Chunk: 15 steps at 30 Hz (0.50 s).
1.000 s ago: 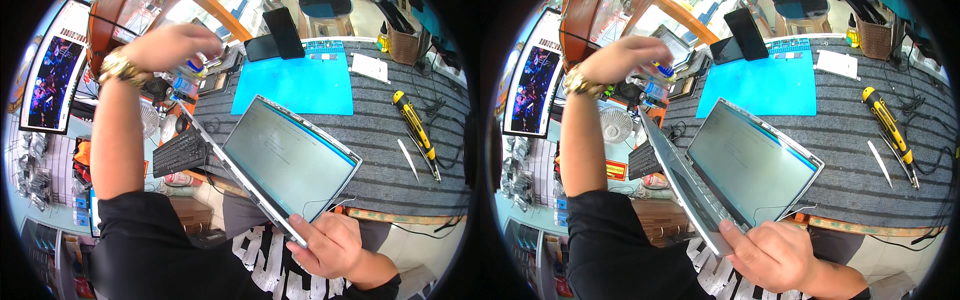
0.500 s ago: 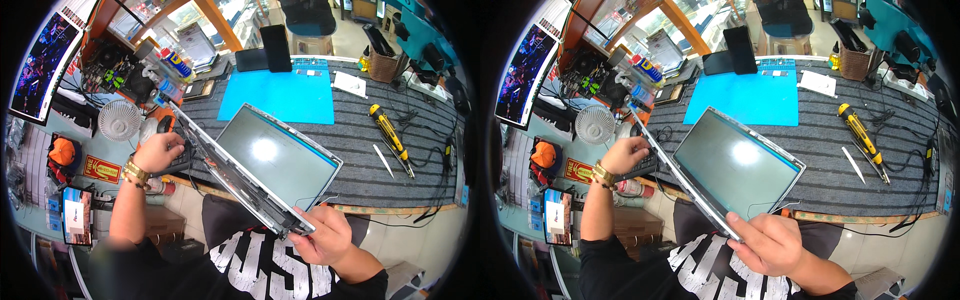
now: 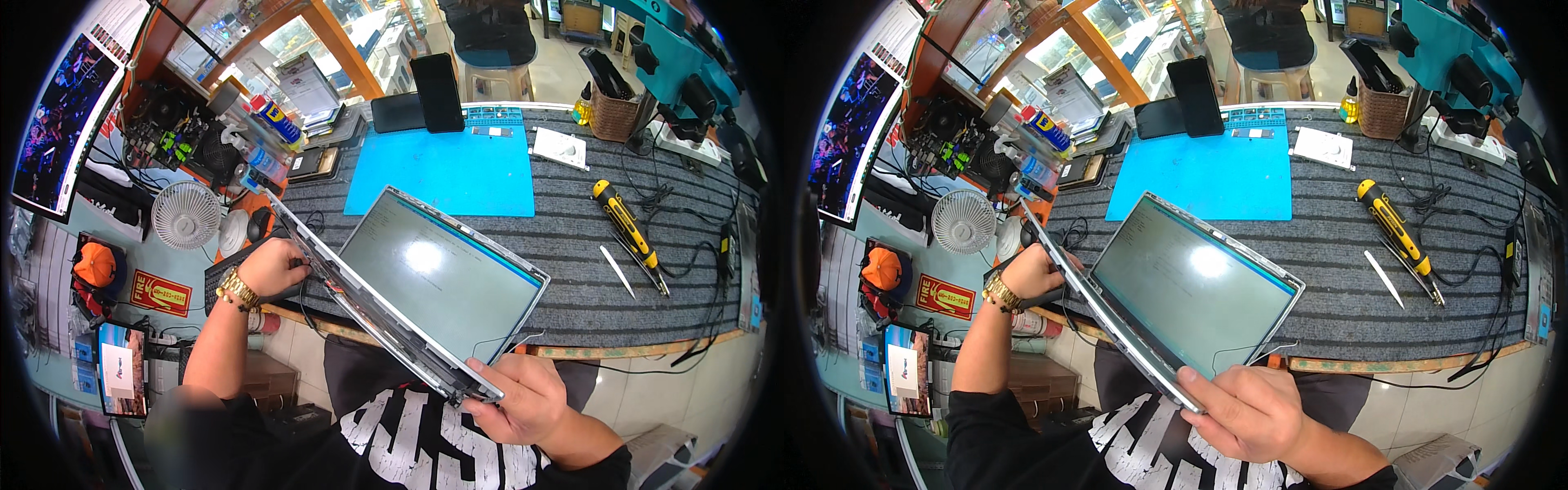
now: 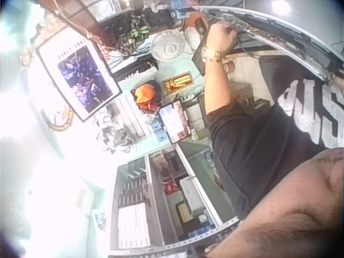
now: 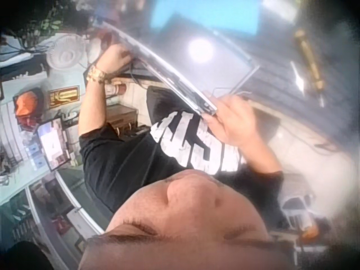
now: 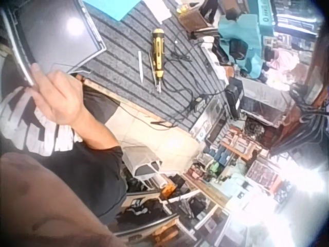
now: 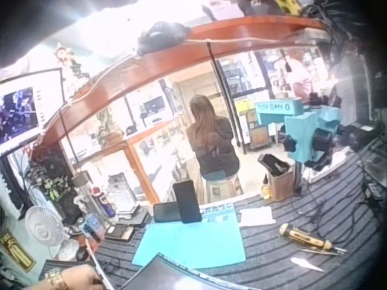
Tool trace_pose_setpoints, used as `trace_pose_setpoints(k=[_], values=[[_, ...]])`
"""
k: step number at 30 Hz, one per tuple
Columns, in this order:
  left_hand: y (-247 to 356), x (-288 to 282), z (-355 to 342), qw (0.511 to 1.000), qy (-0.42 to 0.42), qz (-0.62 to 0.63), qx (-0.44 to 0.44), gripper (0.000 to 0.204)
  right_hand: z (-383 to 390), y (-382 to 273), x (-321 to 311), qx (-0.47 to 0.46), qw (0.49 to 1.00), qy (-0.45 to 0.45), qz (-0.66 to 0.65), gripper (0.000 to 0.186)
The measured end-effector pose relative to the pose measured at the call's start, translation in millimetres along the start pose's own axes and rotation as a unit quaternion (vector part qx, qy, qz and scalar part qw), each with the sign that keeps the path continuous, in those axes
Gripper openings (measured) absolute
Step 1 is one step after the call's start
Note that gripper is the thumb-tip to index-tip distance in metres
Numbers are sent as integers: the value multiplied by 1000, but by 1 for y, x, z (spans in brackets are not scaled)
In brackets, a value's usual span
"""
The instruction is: The person detaches the top half of a laptop containing the screen from the bottom chassis, picks up a new screen panel, and fits it into the plastic bezel housing.
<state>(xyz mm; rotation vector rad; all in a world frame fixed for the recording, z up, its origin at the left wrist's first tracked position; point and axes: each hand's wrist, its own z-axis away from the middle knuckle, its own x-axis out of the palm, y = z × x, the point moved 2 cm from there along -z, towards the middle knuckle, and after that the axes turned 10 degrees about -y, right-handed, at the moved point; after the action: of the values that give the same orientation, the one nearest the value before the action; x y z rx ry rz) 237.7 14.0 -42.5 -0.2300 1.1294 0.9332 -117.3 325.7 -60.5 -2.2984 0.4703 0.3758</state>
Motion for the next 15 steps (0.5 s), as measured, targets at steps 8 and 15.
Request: trace_pose_setpoints(k=[8, 15], values=[[4, -7, -6, 995, 0, -94, 24, 23, -1, -1, -1, 2, 1000, 3, -6, 54], [7, -3, -6, 982, 29, -189, -7, 15, -2, 0, 0, -5, 1000, 8, -13, 53]])
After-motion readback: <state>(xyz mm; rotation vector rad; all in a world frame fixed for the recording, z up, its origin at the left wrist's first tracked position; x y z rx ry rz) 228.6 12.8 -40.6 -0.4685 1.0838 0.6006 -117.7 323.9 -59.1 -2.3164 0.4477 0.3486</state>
